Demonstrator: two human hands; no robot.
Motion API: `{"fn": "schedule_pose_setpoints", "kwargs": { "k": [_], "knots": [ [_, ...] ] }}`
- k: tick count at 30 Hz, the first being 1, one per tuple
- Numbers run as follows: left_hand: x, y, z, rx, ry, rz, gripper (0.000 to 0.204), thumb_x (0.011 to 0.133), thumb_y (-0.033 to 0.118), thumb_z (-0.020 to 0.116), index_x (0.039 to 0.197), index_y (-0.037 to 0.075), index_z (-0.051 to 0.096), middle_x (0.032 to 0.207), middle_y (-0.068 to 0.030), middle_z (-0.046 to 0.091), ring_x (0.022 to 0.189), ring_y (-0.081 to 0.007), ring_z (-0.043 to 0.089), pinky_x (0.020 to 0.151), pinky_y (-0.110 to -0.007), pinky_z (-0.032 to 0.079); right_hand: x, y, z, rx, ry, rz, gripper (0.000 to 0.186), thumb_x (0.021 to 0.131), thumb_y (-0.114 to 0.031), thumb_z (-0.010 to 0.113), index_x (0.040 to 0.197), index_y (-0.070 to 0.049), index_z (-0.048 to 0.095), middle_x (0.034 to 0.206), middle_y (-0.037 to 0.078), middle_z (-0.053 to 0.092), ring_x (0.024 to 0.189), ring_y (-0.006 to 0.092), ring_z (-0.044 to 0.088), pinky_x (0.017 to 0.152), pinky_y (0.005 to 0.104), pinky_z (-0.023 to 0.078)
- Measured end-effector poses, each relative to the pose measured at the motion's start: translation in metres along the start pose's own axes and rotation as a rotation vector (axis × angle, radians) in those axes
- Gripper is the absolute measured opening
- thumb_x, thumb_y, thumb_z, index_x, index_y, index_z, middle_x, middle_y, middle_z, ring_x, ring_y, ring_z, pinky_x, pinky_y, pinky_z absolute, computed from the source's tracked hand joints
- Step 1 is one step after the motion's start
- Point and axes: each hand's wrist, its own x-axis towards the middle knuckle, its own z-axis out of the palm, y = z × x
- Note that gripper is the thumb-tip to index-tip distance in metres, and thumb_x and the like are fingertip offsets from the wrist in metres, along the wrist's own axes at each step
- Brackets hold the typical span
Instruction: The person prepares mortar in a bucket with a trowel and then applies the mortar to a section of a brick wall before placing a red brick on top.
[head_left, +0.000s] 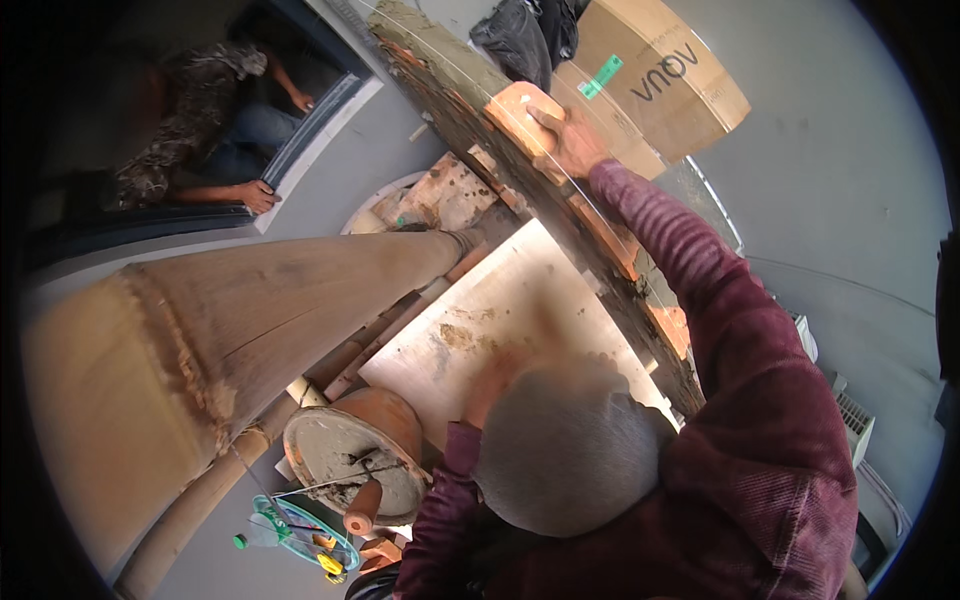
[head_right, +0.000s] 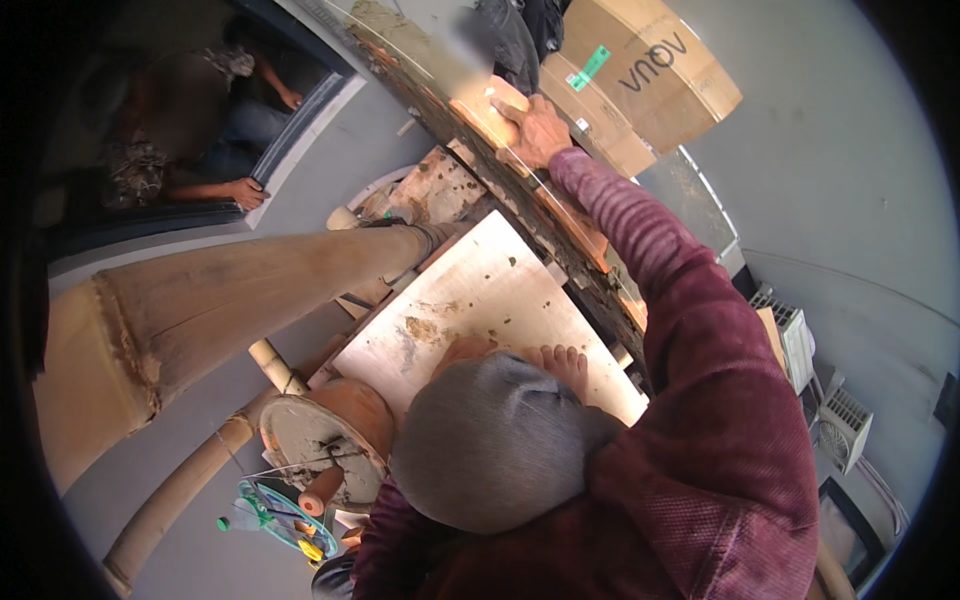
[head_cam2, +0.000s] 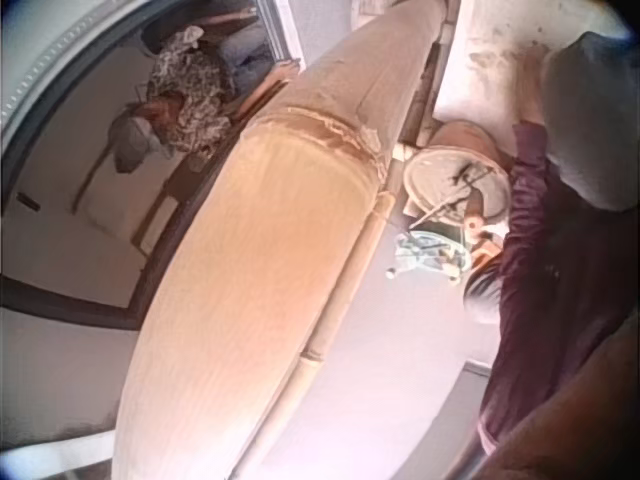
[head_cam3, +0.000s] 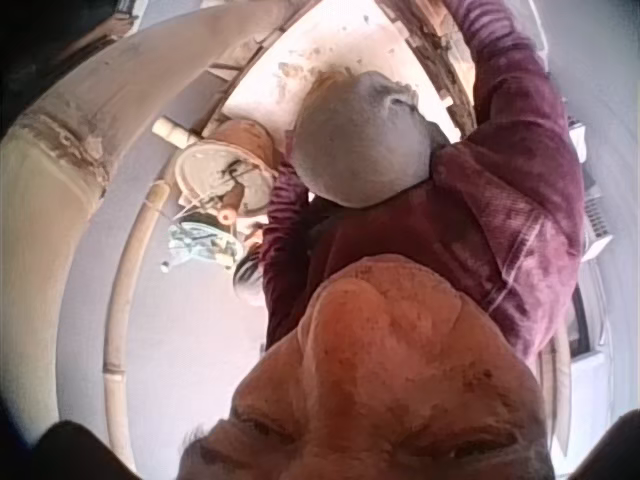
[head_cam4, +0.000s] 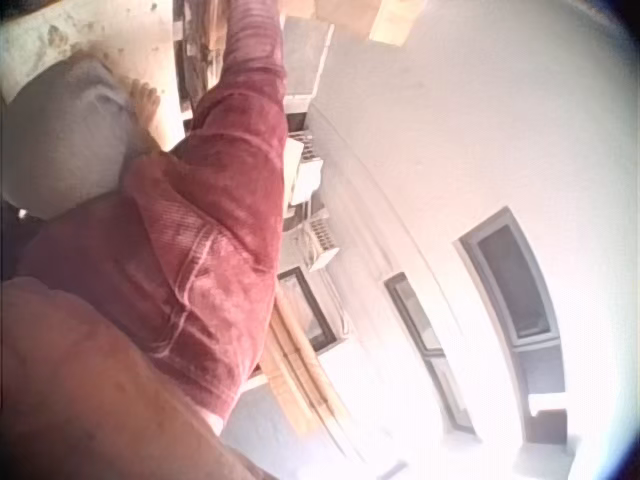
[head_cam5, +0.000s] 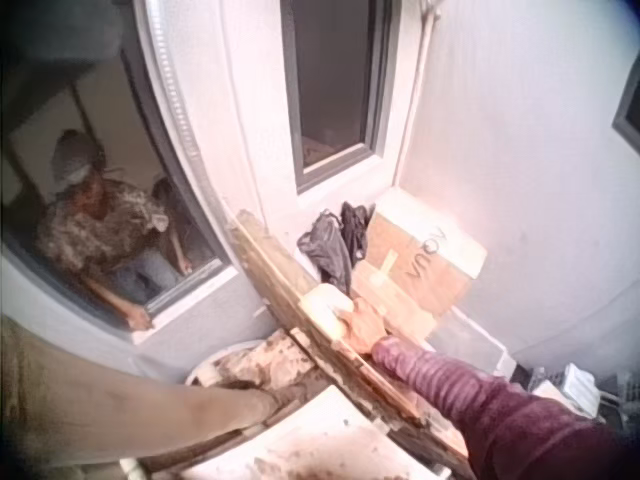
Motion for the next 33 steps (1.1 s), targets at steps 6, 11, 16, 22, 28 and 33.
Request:
{"fn": "schedule_pose_setpoints", "kwargs": {
  "k": [6, 11, 16, 22, 28, 33],
  "knots": [
    [0.042, 0.05, -0.082, -0.61, -0.068, -0.428, 0.048, 0.089, 0.029, 0.061, 0.133, 0.013, 0.05, 0.131, -0.0115, 0.051, 0.125, -0.0331, 0.044, 0.104, -0.041, 0.038, -0.002, 0.013, 0.0, -0.087, -0.054, -0.024, 0.093, 0.062, -0.048, 0.081, 0.144, -0.034, 0.039, 0.116, 0.019, 0.047, 0.107, 0.0411, 0.052, 0.093, 0.0469, 0.047],
    [0.038, 0.037, -0.074, -0.538, -0.076, -0.381, 0.043, 0.089, 0.019, 0.06, 0.132, 0.013, 0.052, 0.13, -0.0127, 0.052, 0.123, -0.0341, 0.044, 0.103, -0.042, 0.038, -0.002, 0.0, -0.005, -0.127, -0.115, -0.008, 0.095, 0.061, -0.047, 0.082, 0.145, -0.031, 0.039, 0.117, 0.022, 0.047, 0.103, 0.0413, 0.057, 0.091, 0.046, 0.048],
    [0.039, 0.043, -0.068, -0.539, -0.1, -0.355, 0.044, 0.087, 0.015, 0.06, 0.13, 0.009, 0.052, 0.127, -0.0119, 0.046, 0.118, -0.0225, 0.048, 0.1, -0.035, 0.042, 0.008, -0.015, -0.015, -0.092, -0.169, 0.055, 0.092, 0.062, -0.043, 0.081, 0.144, -0.031, 0.04, 0.119, 0.022, 0.047, 0.104, 0.0416, 0.057, 0.092, 0.0461, 0.048],
    [0.06, 0.061, -0.102, -0.675, -0.081, -0.382, 0.046, 0.088, 0.018, 0.06, 0.132, 0.011, 0.05, 0.129, -0.0099, 0.045, 0.119, -0.0228, 0.047, 0.096, -0.033, 0.043, 0.007, -0.018, -0.017, -0.106, -0.19, 0.081, 0.09, 0.064, -0.044, 0.081, 0.143, -0.031, 0.041, 0.119, 0.021, 0.047, 0.105, 0.0404, 0.057, 0.092, 0.0474, 0.047],
    [0.066, 0.06, -0.086, -0.697, -0.096, -0.347, 0.05, 0.087, 0.022, 0.063, 0.134, 0.013, 0.049, 0.13, -0.0089, 0.045, 0.116, -0.0229, 0.049, 0.093, -0.034, 0.044, 0.011, -0.017, -0.018, -0.12, -0.168, 0.085, 0.088, 0.066, -0.045, 0.079, 0.144, -0.032, 0.039, 0.121, 0.021, 0.048, 0.106, 0.0406, 0.057, 0.094, 0.0464, 0.046],
    [0.075, 0.059, -0.077, -0.585, -0.078, -0.254, 0.052, 0.086, 0.025, 0.067, 0.133, 0.014, 0.05, 0.13, -0.0086, 0.045, 0.112, -0.0236, 0.052, 0.09, -0.035, 0.046, 0.015, -0.022, -0.018, -0.14, -0.122, 0.034, 0.086, 0.062, -0.04, 0.08, 0.14, -0.024, 0.047, 0.115, 0.022, 0.055, 0.104, 0.0384, 0.059, 0.092, 0.043, 0.048]
  ]
}}
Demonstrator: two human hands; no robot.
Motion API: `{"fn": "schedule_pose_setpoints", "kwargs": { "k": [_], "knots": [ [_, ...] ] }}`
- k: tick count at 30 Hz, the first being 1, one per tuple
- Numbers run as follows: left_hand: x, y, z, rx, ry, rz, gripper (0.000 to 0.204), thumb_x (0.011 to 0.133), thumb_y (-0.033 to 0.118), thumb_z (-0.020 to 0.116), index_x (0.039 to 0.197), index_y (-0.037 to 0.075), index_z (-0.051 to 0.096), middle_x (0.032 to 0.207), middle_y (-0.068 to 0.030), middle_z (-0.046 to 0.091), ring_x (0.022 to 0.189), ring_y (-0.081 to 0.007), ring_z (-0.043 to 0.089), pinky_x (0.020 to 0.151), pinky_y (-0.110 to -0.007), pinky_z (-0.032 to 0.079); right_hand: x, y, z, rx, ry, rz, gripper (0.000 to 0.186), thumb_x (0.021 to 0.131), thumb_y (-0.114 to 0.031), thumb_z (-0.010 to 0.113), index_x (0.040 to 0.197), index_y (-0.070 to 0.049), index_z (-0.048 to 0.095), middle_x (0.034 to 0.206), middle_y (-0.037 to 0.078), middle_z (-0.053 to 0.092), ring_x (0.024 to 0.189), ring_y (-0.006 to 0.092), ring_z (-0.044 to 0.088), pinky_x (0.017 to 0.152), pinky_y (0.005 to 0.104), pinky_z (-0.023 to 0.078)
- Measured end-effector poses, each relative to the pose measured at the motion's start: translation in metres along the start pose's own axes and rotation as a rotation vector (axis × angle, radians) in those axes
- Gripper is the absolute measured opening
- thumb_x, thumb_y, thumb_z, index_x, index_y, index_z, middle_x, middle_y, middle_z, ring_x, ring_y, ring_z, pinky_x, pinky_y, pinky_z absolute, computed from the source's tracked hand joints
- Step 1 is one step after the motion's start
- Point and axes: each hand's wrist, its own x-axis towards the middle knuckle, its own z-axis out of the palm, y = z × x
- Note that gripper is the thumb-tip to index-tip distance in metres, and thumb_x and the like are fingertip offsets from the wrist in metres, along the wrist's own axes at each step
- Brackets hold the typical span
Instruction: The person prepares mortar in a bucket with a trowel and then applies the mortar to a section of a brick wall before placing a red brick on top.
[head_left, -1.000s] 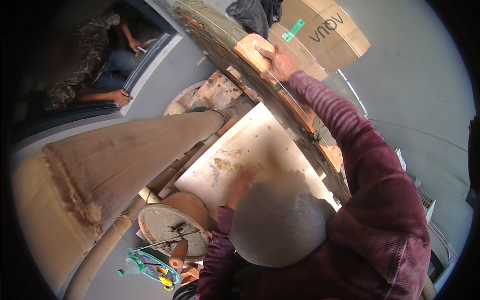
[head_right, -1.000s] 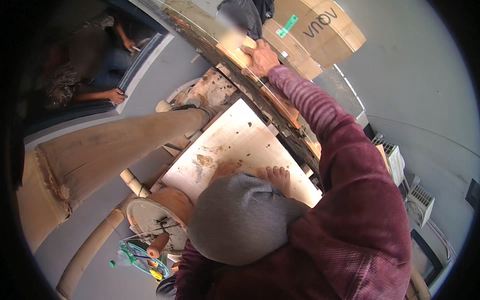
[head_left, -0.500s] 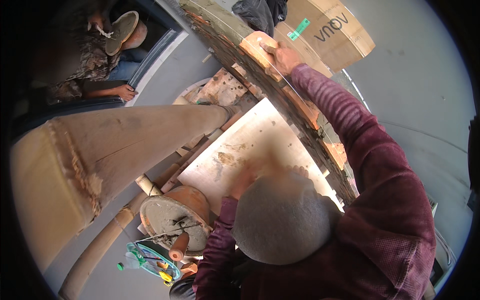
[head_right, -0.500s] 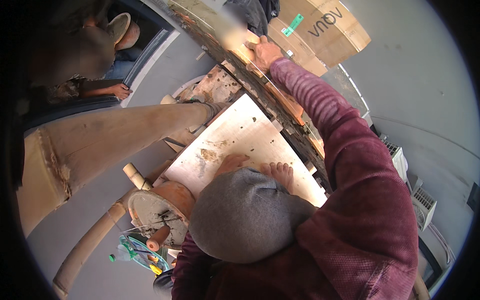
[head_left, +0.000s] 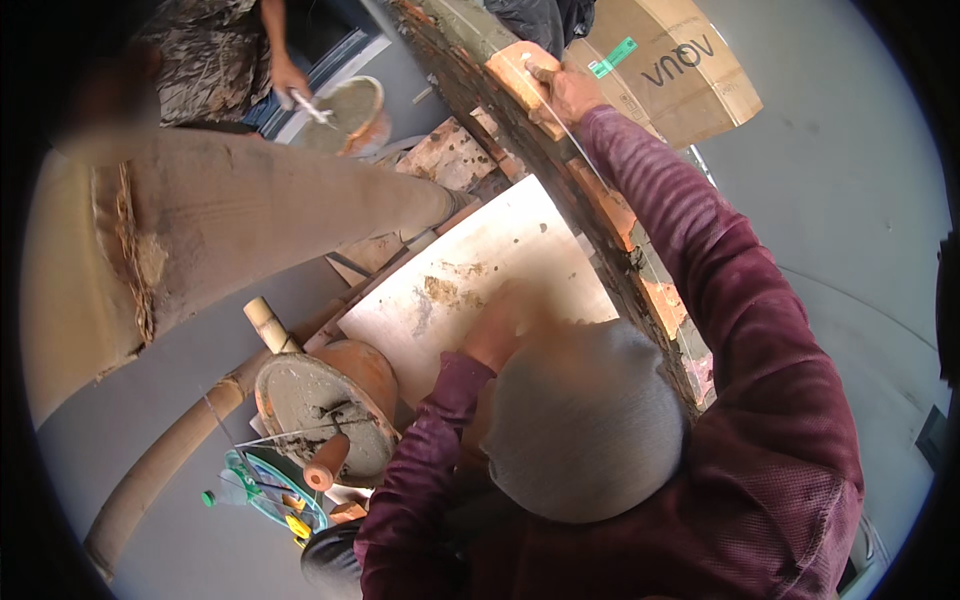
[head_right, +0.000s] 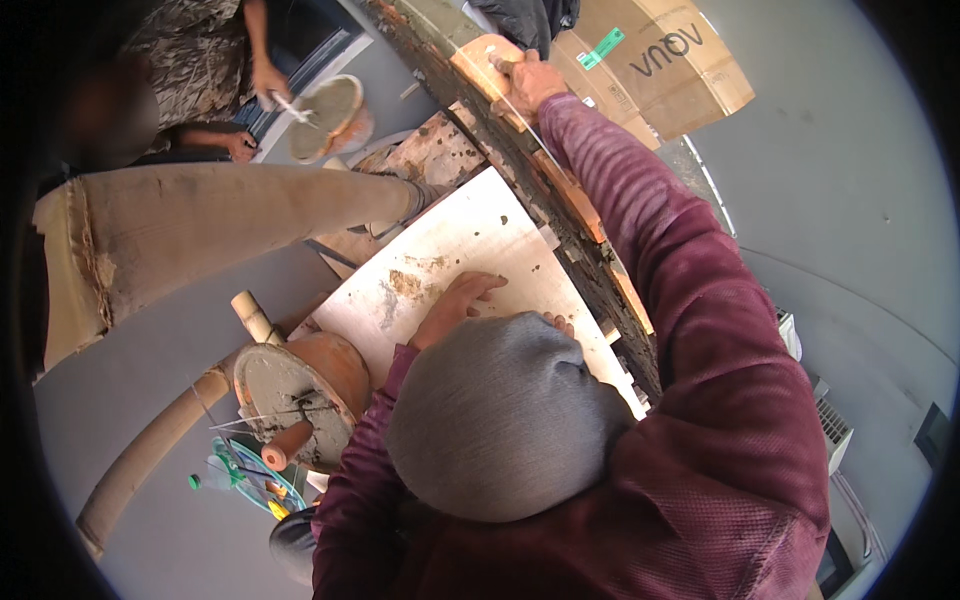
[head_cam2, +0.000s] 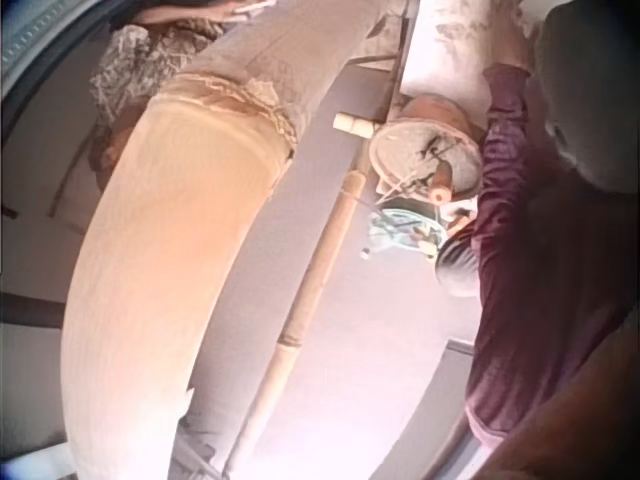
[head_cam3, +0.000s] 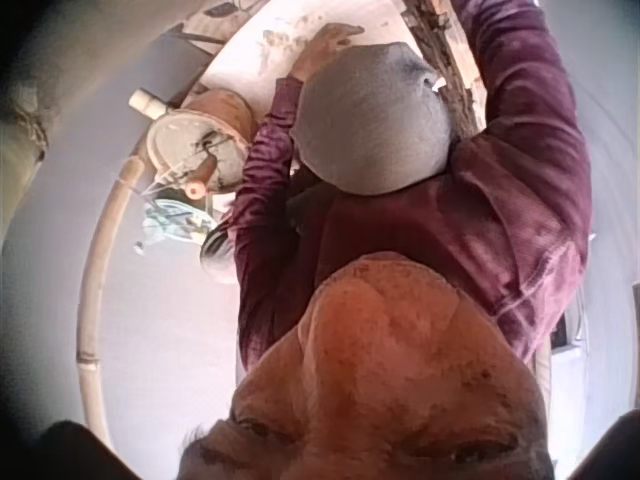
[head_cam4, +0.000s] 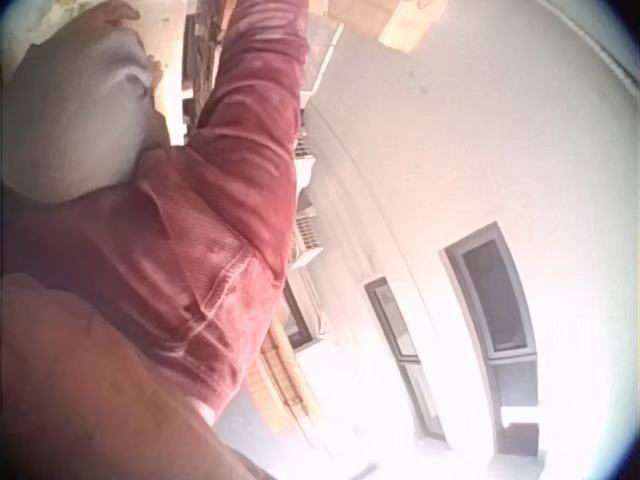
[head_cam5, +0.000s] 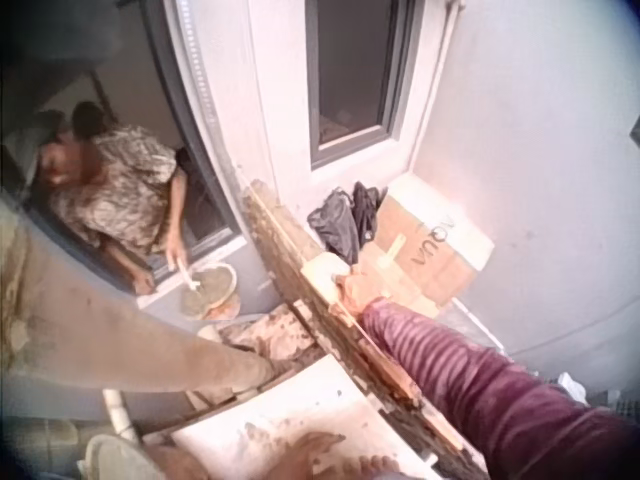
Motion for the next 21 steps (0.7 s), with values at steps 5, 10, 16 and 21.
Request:
{"fn": "schedule_pose_setpoints", "kwargs": {
  "k": [5, 10, 16, 21],
  "knots": [
    [0.01, 0.011, 0.007, -0.065, -0.026, -0.067, 0.05, 0.086, 0.024, 0.067, 0.132, 0.015, 0.05, 0.129, -0.0082, 0.045, 0.112, -0.0239, 0.052, 0.089, -0.034, 0.047, 0.007, 0.007, 0.011, -0.064, 0.049, -0.022, 0.086, 0.061, -0.044, 0.079, 0.139, -0.024, 0.048, 0.115, 0.022, 0.057, 0.102, 0.0376, 0.061, 0.091, 0.0428, 0.049],
    [0.014, 0.008, 0.01, -0.034, -0.022, -0.041, 0.05, 0.086, 0.025, 0.067, 0.132, 0.016, 0.051, 0.128, -0.008, 0.045, 0.111, -0.0245, 0.053, 0.089, -0.035, 0.047, 0.01, 0.005, 0.016, -0.044, 0.013, -0.012, 0.087, 0.064, -0.049, 0.077, 0.142, -0.026, 0.044, 0.12, 0.022, 0.053, 0.104, 0.0382, 0.059, 0.093, 0.0442, 0.048],
    [0.007, 0.025, -0.004, -0.056, 0.0, -0.023, 0.052, 0.085, 0.028, 0.069, 0.131, 0.016, 0.051, 0.129, -0.008, 0.046, 0.111, -0.024, 0.054, 0.09, -0.035, 0.048, 0.025, 0.019, 0.017, 0.016, -0.103, -0.089, 0.094, 0.069, -0.067, 0.07, 0.146, -0.026, 0.036, 0.132, 0.027, 0.044, 0.12, 0.0407, 0.05, 0.102, 0.0469, 0.041],
    [-0.009, 0.014, -0.008, -0.064, 0.032, -0.121, 0.052, 0.083, 0.023, 0.067, 0.131, 0.012, 0.051, 0.13, -0.0095, 0.045, 0.111, -0.0249, 0.053, 0.094, -0.036, 0.046, 0.031, 0.015, 0.005, -0.017, -0.19, -0.122, 0.093, 0.072, -0.065, 0.07, 0.148, -0.029, 0.03, 0.135, 0.024, 0.043, 0.118, 0.0419, 0.051, 0.103, 0.0455, 0.042]
  ]
}}
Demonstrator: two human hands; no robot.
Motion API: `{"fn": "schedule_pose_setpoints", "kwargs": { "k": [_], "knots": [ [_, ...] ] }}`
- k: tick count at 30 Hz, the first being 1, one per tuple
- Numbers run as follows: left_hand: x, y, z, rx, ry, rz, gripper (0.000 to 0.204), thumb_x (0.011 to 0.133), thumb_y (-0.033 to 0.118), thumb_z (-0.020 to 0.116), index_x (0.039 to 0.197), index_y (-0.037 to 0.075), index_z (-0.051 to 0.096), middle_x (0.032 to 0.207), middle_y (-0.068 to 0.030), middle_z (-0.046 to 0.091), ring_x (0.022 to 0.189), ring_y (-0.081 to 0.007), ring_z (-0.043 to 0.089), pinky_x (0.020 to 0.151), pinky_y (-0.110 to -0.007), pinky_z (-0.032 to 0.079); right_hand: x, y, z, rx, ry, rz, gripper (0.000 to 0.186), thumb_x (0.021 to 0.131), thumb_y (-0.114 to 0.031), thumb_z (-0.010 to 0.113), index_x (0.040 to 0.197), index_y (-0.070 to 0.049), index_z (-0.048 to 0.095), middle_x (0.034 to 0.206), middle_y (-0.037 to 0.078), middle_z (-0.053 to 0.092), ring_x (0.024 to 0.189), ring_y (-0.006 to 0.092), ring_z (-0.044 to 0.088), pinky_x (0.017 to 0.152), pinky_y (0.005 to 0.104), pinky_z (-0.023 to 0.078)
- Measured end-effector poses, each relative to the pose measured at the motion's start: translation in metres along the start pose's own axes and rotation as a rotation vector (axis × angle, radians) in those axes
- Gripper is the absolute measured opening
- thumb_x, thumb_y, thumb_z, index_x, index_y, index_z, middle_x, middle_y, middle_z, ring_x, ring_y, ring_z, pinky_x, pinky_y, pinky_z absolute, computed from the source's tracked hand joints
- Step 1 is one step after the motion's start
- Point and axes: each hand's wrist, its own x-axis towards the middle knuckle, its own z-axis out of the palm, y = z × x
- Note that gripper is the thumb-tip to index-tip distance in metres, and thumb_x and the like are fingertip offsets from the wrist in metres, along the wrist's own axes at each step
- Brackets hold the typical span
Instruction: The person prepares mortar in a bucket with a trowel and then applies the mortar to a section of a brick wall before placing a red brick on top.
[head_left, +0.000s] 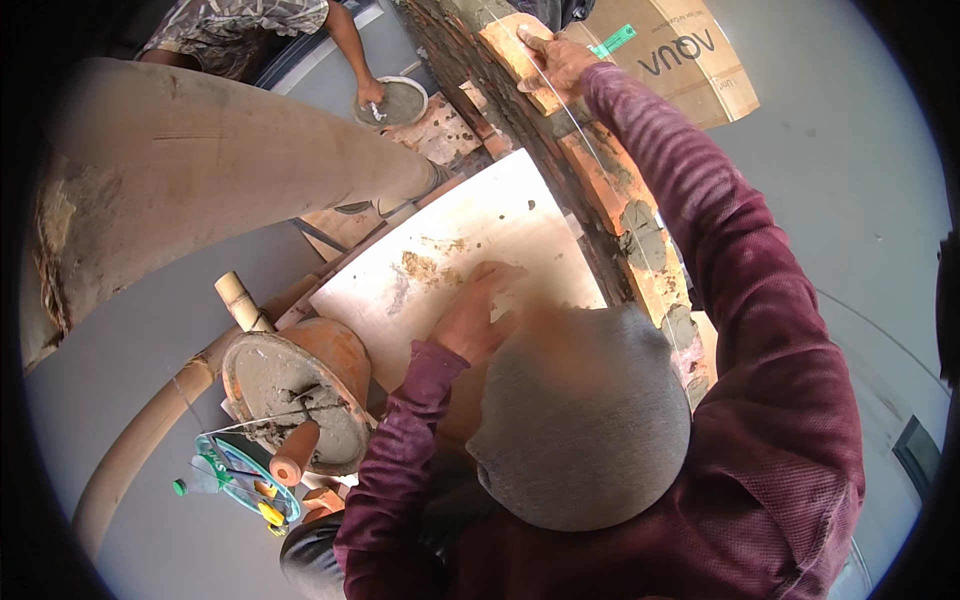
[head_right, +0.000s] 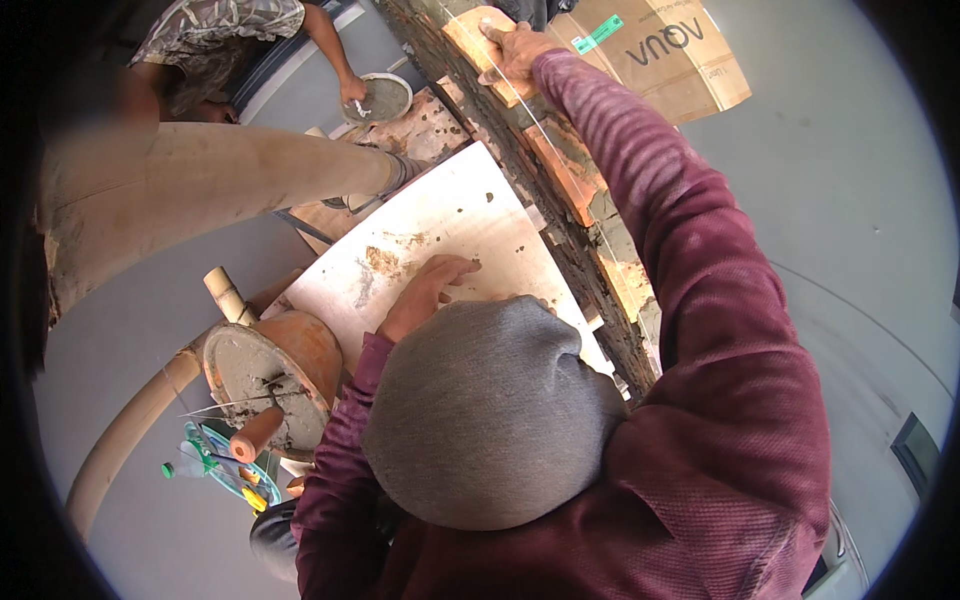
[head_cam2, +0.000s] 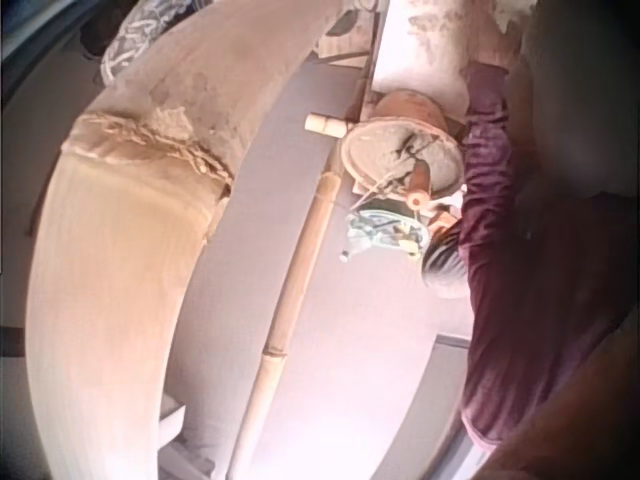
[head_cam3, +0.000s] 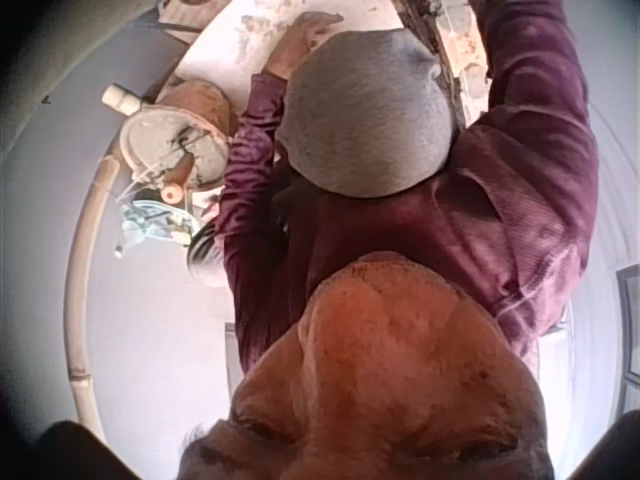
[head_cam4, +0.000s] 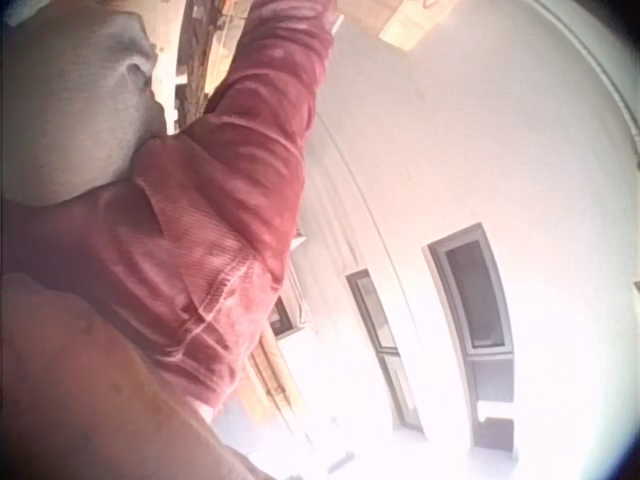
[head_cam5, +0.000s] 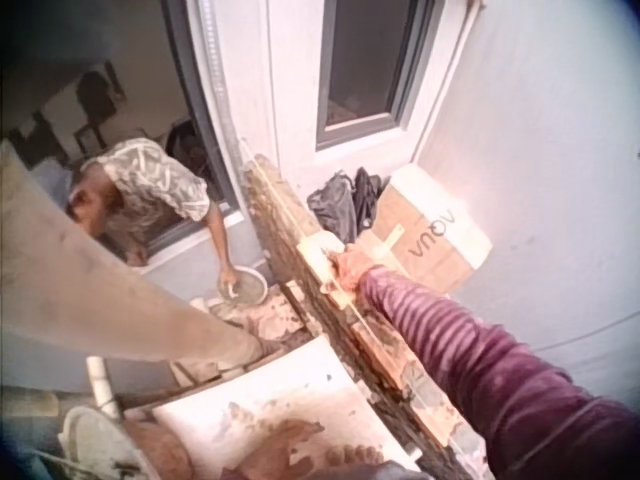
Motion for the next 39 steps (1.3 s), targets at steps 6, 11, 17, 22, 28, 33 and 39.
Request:
{"fn": "schedule_pose_setpoints", "kwargs": {
  "k": [6, 11, 17, 22, 28, 33, 39],
  "knots": [
    [0.0, -0.006, 0.002, -0.12, -0.027, -0.069, 0.049, 0.082, 0.014, 0.065, 0.129, 0.009, 0.052, 0.129, -0.0103, 0.045, 0.113, -0.0253, 0.052, 0.095, -0.035, 0.045, 0.001, 0.001, 0.009, 0.002, 0.056, 0.037, 0.088, 0.072, -0.057, 0.074, 0.146, -0.031, 0.034, 0.13, 0.024, 0.046, 0.113, 0.0419, 0.054, 0.098, 0.0443, 0.045],
    [0.006, -0.027, 0.011, -0.027, -0.01, 0.091, 0.051, 0.086, 0.028, 0.068, 0.132, 0.014, 0.051, 0.131, -0.0089, 0.044, 0.111, -0.0236, 0.052, 0.09, -0.035, 0.048, -0.007, -0.01, 0.01, -0.021, 0.094, 0.042, 0.083, 0.074, -0.052, 0.073, 0.145, -0.029, 0.037, 0.125, 0.025, 0.047, 0.11, 0.0414, 0.055, 0.098, 0.0434, 0.045],
    [0.01, -0.023, 0.017, -0.028, -0.018, 0.149, 0.048, 0.088, 0.028, 0.065, 0.131, 0.01, 0.052, 0.13, -0.0121, 0.045, 0.113, -0.026, 0.051, 0.092, -0.038, 0.048, -0.003, -0.008, 0.002, -0.017, 0.005, 0.044, 0.081, 0.081, -0.051, 0.068, 0.148, -0.031, 0.028, 0.135, 0.025, 0.038, 0.12, 0.0444, 0.049, 0.104, 0.0448, 0.041],
    [-0.004, -0.018, 0.04, 0.15, 0.168, 0.356, 0.028, 0.094, 0.013, 0.052, 0.12, 0.002, 0.057, 0.119, -0.0102, 0.057, 0.106, -0.0221, 0.059, 0.088, -0.033, 0.049, -0.014, 0.004, -0.055, 0.261, 0.215, -0.013, 0.053, 0.093, -0.038, 0.056, 0.139, -0.013, 0.044, 0.12, 0.022, 0.057, 0.112, 0.0309, 0.058, 0.099, 0.0431, 0.046],
    [-0.016, -0.012, 0.036, 0.043, -0.008, 0.187, 0.028, 0.094, 0.012, 0.052, 0.12, 0.002, 0.057, 0.118, -0.01, 0.058, 0.105, -0.0216, 0.059, 0.087, -0.033, 0.049, -0.231, -0.15, -0.179, 0.88, -0.499, -0.759, 0.017, 0.091, -0.013, 0.056, 0.099, -0.001, 0.065, 0.099, 0.013, 0.068, 0.081, 0.0198, 0.067, 0.068, 0.0327, 0.057],
    [-0.029, -0.016, 0.037, 0.027, -0.024, 0.121, 0.028, 0.094, 0.012, 0.052, 0.119, 0.002, 0.057, 0.118, -0.0098, 0.058, 0.104, -0.0212, 0.06, 0.086, -0.032, 0.05, -0.269, -0.316, -0.179, 0.527, -0.029, -1.394, 0.022, 0.086, -0.022, 0.061, 0.096, -0.004, 0.068, 0.096, 0.015, 0.066, 0.096, 0.0277, 0.063, 0.08, 0.0407, 0.051],
    [-0.052, -0.023, 0.04, -0.001, -0.051, 0.039, 0.027, 0.094, 0.011, 0.051, 0.119, 0.002, 0.057, 0.118, -0.0096, 0.059, 0.104, -0.0207, 0.06, 0.085, -0.032, 0.05, -0.275, -0.433, -0.12, -0.263, -0.004, -1.428, 0.024, 0.073, -0.023, 0.067, 0.087, -0.004, 0.07, 0.09, 0.012, 0.066, 0.088, 0.0261, 0.065, 0.068, 0.0384, 0.053]
  ]
}}
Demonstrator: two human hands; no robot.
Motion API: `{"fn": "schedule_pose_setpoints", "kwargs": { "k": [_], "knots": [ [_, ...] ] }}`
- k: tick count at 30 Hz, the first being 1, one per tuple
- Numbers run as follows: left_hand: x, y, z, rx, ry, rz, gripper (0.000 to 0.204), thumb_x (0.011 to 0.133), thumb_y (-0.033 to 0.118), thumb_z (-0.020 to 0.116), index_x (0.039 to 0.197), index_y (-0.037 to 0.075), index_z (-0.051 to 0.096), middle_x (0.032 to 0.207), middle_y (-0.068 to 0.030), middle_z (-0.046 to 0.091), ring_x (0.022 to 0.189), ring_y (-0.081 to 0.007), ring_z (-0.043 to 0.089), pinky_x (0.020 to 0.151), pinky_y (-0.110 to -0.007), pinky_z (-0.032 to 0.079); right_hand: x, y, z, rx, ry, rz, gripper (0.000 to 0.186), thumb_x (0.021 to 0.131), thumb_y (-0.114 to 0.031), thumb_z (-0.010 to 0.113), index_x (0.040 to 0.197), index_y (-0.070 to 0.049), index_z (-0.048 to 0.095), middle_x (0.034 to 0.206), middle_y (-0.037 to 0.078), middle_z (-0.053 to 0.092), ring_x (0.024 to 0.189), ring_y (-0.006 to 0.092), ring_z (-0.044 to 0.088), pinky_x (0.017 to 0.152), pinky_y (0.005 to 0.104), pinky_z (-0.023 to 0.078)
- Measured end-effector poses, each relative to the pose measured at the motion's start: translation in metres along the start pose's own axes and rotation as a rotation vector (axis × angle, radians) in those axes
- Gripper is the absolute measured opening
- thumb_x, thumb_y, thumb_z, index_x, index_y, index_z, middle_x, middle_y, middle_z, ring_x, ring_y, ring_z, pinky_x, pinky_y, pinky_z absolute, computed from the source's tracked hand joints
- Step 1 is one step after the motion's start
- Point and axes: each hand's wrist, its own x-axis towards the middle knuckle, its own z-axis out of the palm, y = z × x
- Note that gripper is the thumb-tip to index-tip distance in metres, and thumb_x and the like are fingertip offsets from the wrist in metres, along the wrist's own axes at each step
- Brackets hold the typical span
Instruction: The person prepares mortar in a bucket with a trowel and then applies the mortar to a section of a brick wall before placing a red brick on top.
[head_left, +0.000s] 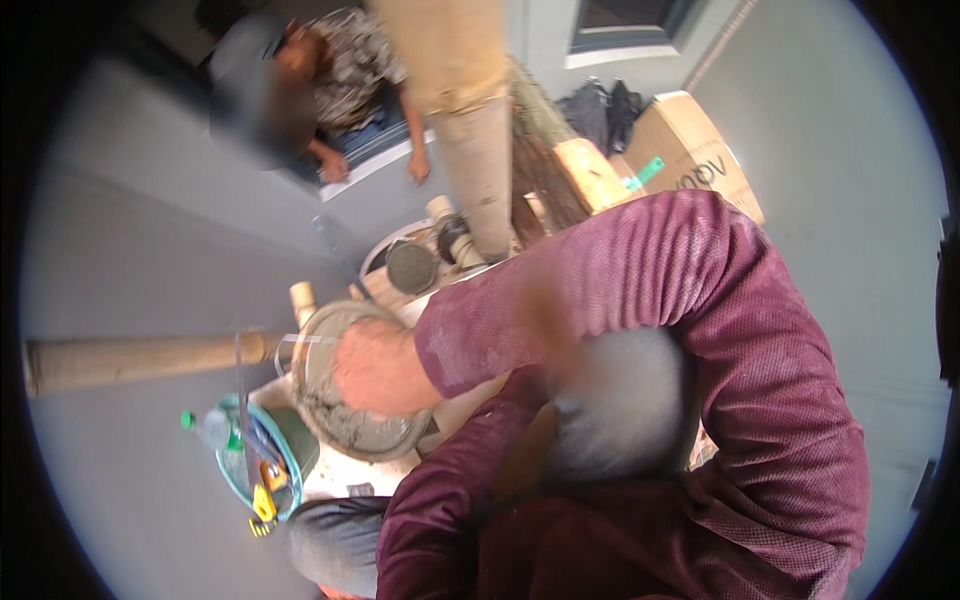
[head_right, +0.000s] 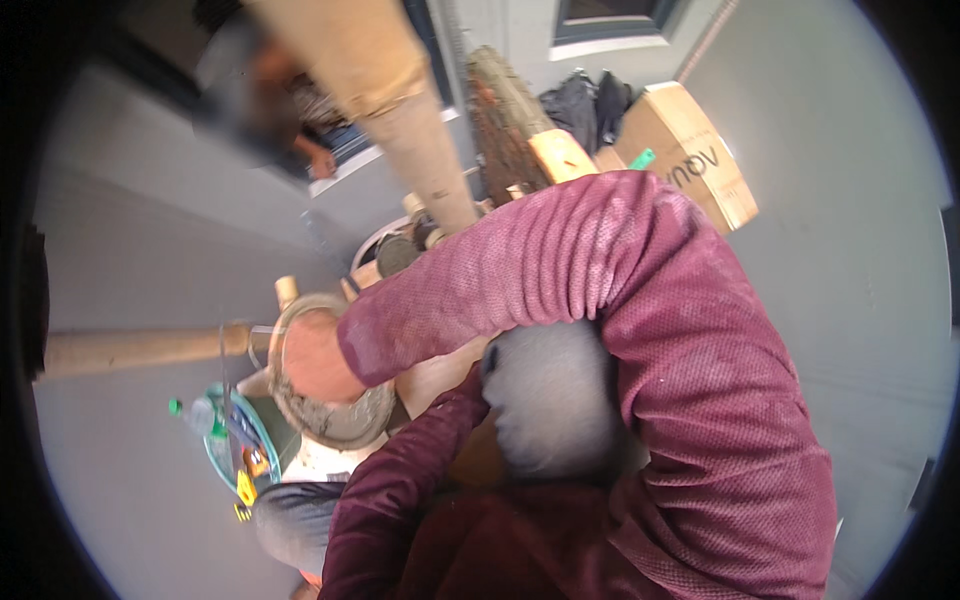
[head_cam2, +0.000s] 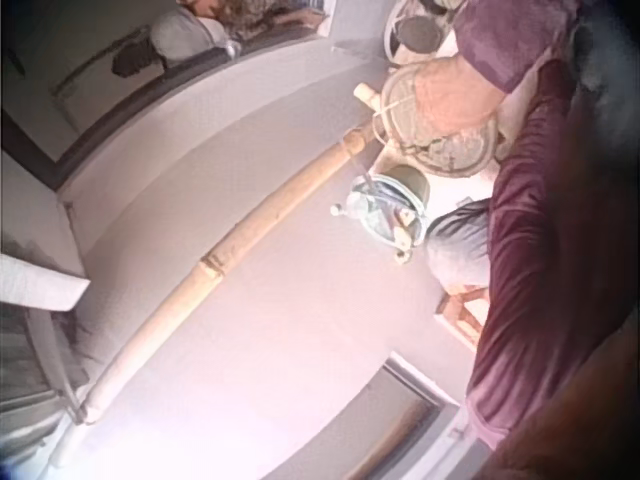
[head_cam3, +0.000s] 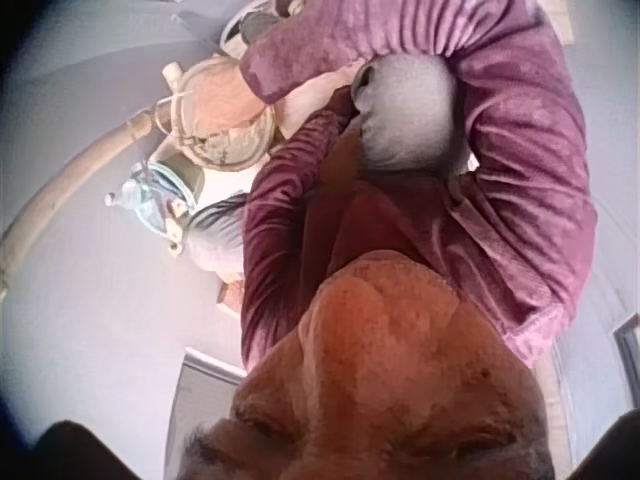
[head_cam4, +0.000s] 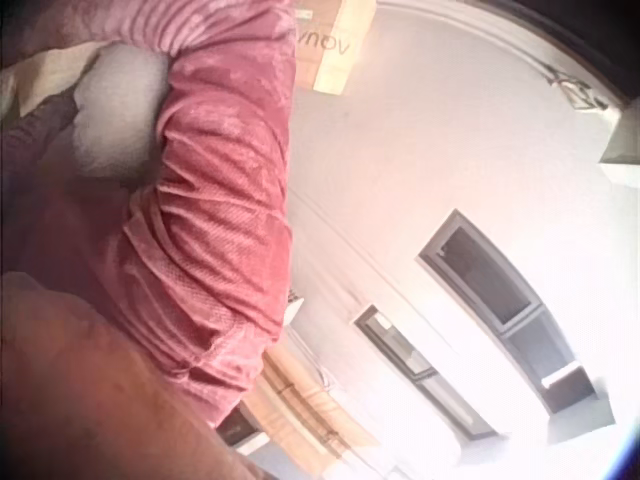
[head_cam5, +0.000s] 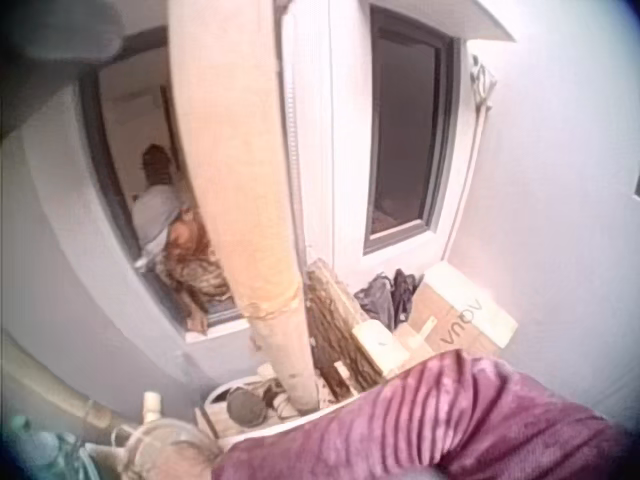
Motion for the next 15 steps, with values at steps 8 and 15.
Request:
{"fn": "schedule_pose_setpoints", "kwargs": {
  "k": [8, 15],
  "knots": [
    [-0.03, -0.009, 0.009, -0.079, -0.021, -0.127, 0.027, 0.094, 0.01, 0.051, 0.119, 0.002, 0.057, 0.117, -0.0093, 0.059, 0.102, -0.0201, 0.061, 0.084, -0.031, 0.051, -0.003, -0.024, -0.013, -0.272, 0.002, -0.093, 0.014, 0.068, -0.018, 0.065, 0.077, -0.011, 0.074, 0.073, 0.001, 0.069, 0.074, 0.02, 0.067, 0.056, 0.0356, 0.048],
    [-0.036, -0.01, 0.019, -0.175, -0.054, -0.274, 0.027, 0.094, 0.009, 0.05, 0.119, 0.002, 0.057, 0.117, -0.0091, 0.06, 0.101, -0.0196, 0.062, 0.082, -0.03, 0.051, -0.067, 0.024, -0.018, -0.445, 0.359, -0.299, 0.012, 0.068, -0.023, 0.065, 0.07, -0.012, 0.068, 0.072, 0.001, 0.063, 0.07, 0.0186, 0.063, 0.056, 0.0377, 0.048]
  ]
}}
